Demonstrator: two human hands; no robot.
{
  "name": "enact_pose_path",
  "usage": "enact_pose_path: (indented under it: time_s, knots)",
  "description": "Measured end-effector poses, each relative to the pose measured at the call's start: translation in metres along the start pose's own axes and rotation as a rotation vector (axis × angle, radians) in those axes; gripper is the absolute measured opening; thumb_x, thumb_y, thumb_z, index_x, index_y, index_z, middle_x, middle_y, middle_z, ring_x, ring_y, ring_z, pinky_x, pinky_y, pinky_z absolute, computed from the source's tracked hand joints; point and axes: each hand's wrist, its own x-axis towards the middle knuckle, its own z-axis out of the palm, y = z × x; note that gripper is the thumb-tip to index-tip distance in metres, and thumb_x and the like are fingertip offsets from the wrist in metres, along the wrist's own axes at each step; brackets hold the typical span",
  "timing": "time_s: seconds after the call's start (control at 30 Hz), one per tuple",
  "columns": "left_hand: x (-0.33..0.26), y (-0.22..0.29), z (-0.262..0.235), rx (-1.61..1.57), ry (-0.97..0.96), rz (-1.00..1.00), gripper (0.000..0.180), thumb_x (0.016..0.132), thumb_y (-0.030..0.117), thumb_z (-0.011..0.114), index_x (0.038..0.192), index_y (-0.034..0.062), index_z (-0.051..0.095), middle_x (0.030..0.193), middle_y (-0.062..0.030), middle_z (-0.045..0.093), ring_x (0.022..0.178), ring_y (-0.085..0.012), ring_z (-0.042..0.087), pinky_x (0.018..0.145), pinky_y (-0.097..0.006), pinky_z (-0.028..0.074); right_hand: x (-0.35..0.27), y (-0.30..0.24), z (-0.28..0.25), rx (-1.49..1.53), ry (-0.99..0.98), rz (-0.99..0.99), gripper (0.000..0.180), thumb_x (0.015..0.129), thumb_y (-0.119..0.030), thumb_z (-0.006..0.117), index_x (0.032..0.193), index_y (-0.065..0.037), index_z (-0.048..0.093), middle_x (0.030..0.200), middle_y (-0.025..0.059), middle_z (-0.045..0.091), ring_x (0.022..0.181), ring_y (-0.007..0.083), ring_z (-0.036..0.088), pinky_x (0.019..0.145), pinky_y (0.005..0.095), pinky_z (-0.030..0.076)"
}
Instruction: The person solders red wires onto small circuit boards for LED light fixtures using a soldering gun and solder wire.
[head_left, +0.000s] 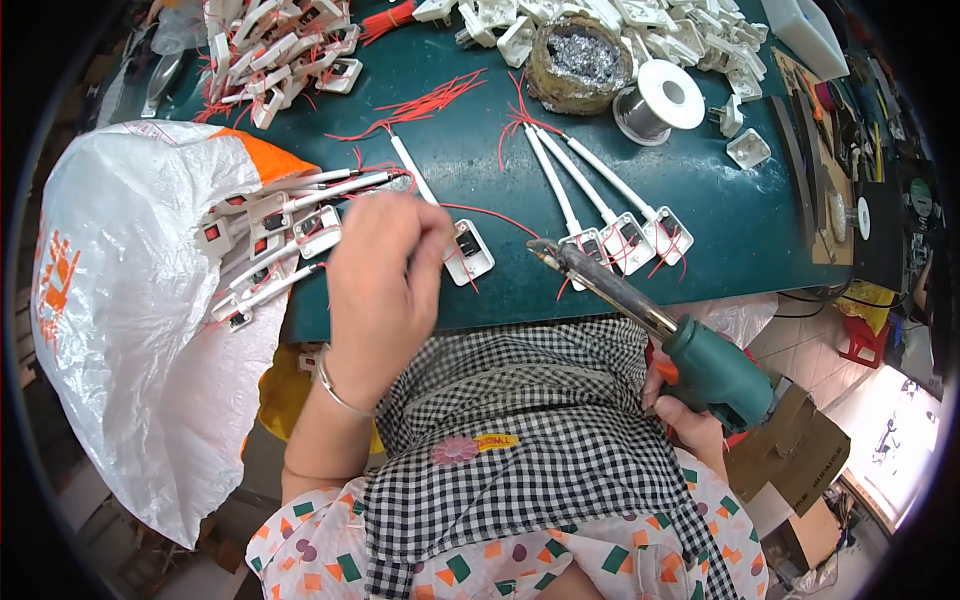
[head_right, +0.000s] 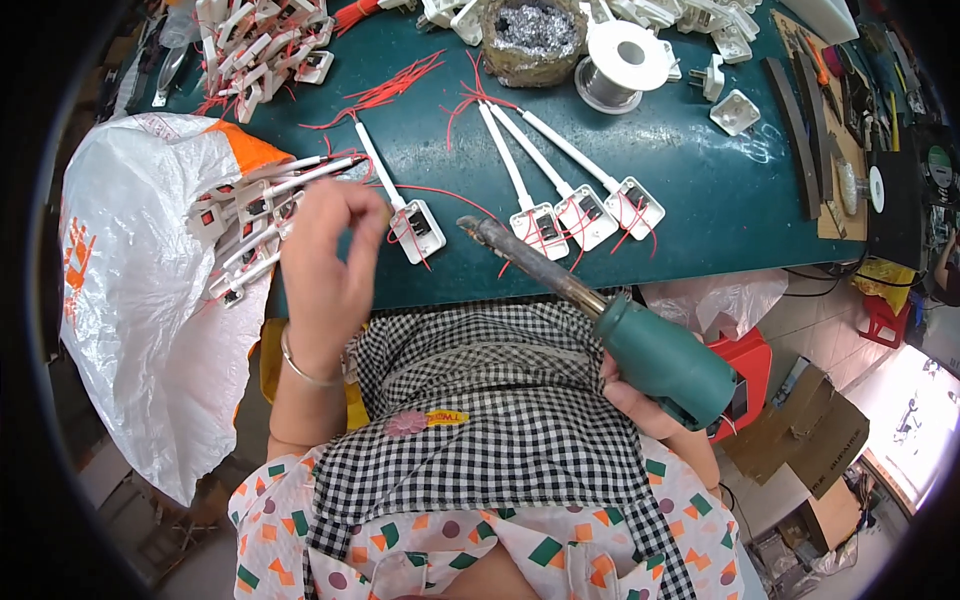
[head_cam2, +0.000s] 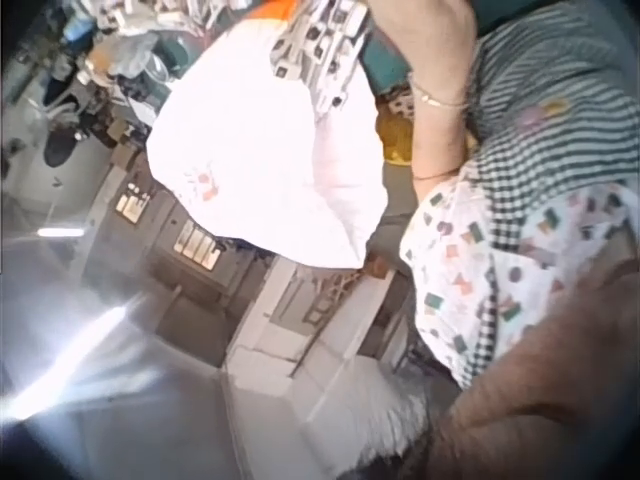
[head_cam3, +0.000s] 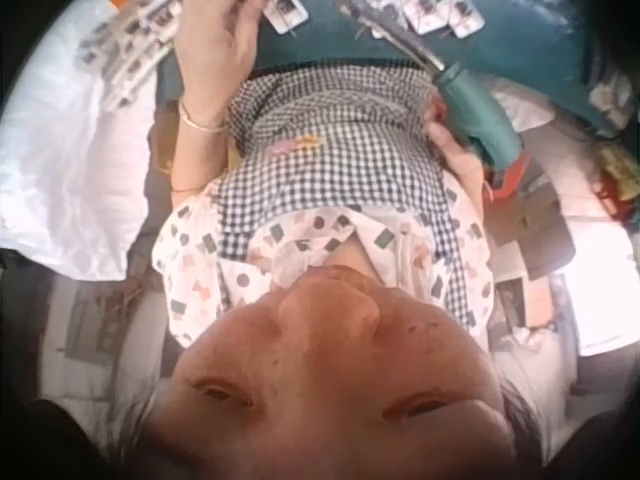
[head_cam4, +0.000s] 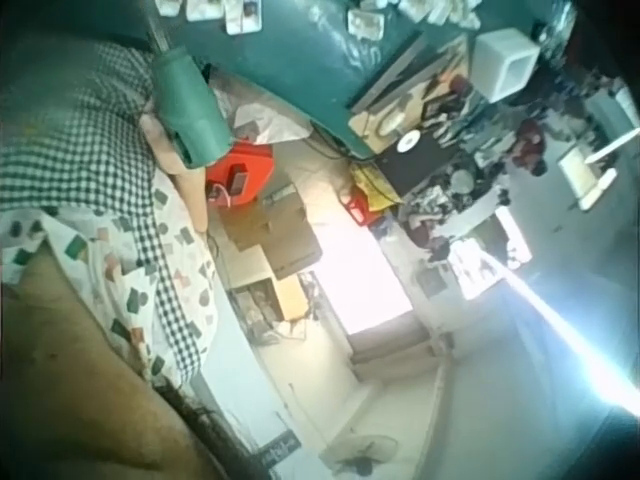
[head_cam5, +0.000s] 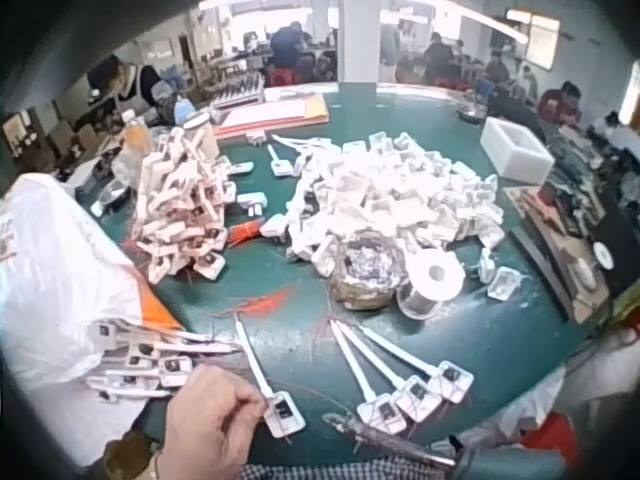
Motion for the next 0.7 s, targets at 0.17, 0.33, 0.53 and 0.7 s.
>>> enact_pose_path:
  time_s: [0.17,0.33,0.53,0.7]
  knots:
    - [-0.038,0.002,0.024,-0.139,0.013,-0.183,0.007,0.088,-0.005,0.063,0.089,-0.0013,0.057,0.084,-0.0075,0.056,0.064,-0.0132,0.052,0.054,-0.024,0.041,0.015,0.005,0.004,-0.161,-0.077,-0.093,0.014,0.071,-0.011,0.075,0.081,-0.004,0.068,0.072,0.0034,0.068,0.064,0.0178,0.067,0.060,0.0295,0.054]
    - [-0.041,-0.003,0.032,-0.172,0.041,-0.178,0.009,0.086,-0.006,0.066,0.089,-0.0013,0.058,0.084,-0.0060,0.056,0.059,-0.0099,0.050,0.051,-0.023,0.041,0.014,0.009,0.008,-0.298,-0.116,-0.070,0.014,0.070,-0.011,0.075,0.082,-0.007,0.068,0.073,0.0026,0.068,0.064,0.0184,0.067,0.060,0.0302,0.054]
    - [-0.039,-0.002,0.027,-0.190,0.013,-0.200,0.016,0.080,-0.008,0.066,0.090,-0.0006,0.056,0.091,-0.0103,0.059,0.062,-0.0194,0.062,0.053,-0.029,0.051,0.016,0.012,0.013,-0.381,-0.112,-0.080,0.012,0.070,-0.011,0.075,0.081,-0.010,0.069,0.074,0.0010,0.069,0.064,0.0194,0.066,0.059,0.0309,0.053]
    - [-0.039,-0.006,0.025,-0.202,-0.007,-0.192,0.015,0.080,-0.007,0.064,0.089,0.0003,0.055,0.106,-0.0113,0.061,0.065,-0.0197,0.064,0.055,-0.030,0.052,0.021,0.008,0.014,-0.483,-0.141,-0.107,0.013,0.070,-0.012,0.076,0.080,-0.010,0.069,0.074,0.0009,0.069,0.065,0.0209,0.066,0.059,0.0326,0.052]
